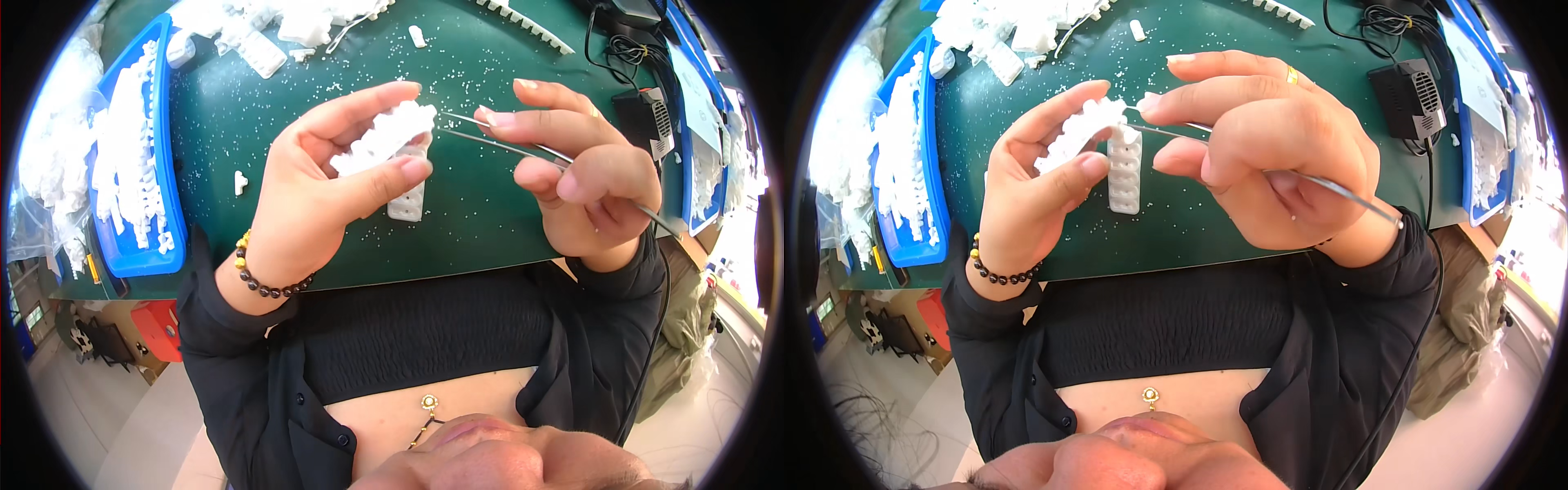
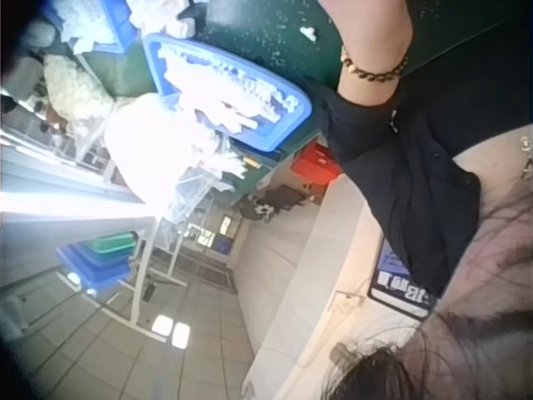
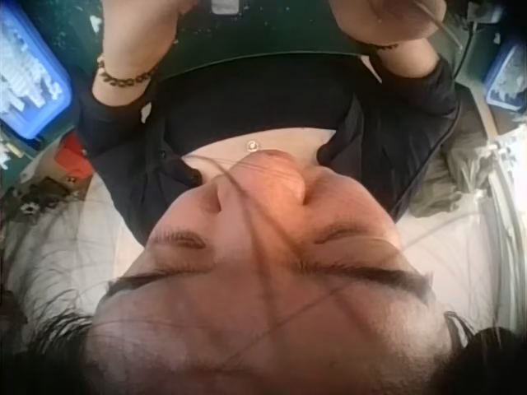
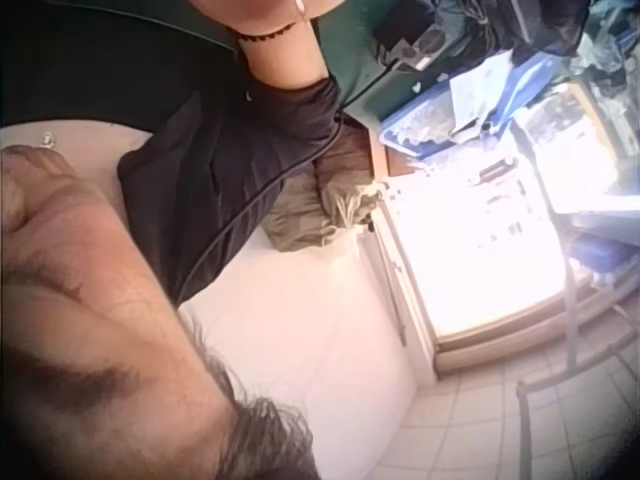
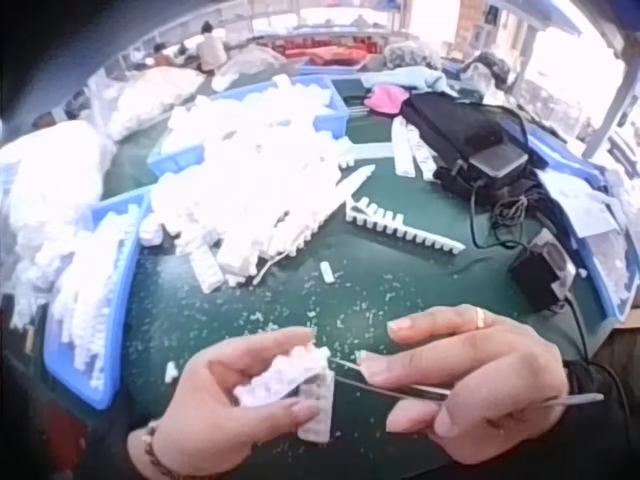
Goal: The person trims excess material from a white plastic part using tweezers, sets it down on the table, and picks up another plastic piece to trim it with the tweezers.
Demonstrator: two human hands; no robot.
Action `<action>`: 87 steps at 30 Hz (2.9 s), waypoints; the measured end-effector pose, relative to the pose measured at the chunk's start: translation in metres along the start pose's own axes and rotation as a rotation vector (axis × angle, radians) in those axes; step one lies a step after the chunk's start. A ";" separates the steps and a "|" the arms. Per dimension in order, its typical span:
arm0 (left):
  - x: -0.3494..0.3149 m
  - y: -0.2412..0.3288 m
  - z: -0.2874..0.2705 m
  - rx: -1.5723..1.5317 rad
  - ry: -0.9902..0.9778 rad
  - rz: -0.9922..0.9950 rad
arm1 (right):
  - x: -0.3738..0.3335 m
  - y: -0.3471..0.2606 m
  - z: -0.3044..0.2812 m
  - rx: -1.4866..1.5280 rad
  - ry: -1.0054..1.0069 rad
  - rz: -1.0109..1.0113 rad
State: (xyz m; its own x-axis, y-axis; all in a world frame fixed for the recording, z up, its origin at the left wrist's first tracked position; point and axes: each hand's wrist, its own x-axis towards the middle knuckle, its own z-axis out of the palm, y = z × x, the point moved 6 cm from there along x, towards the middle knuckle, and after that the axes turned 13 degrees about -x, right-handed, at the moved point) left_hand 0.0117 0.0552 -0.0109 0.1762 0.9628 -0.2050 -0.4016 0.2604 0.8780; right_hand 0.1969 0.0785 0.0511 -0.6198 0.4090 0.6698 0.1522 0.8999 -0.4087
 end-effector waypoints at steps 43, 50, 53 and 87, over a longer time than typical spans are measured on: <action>-0.003 -0.001 -0.003 0.048 0.029 0.118 | 0.000 -0.015 0.009 0.062 0.054 -0.059; -0.009 0.010 0.002 0.416 -0.018 0.307 | 0.005 -0.022 0.011 -0.036 -0.013 -0.113; -0.009 0.010 0.001 0.462 -0.007 0.328 | 0.005 -0.026 0.014 -0.072 -0.057 -0.119; -0.002 -0.005 -0.001 -0.005 0.025 -0.015 | 0.002 -0.022 0.008 -0.101 -0.004 -0.099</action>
State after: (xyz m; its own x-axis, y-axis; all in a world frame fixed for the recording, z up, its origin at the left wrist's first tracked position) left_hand 0.0125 0.0524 -0.0156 0.1596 0.9602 -0.2294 -0.4039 0.2755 0.8723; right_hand 0.1864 0.0584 0.0561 -0.6388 0.3169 0.7010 0.1670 0.9466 -0.2757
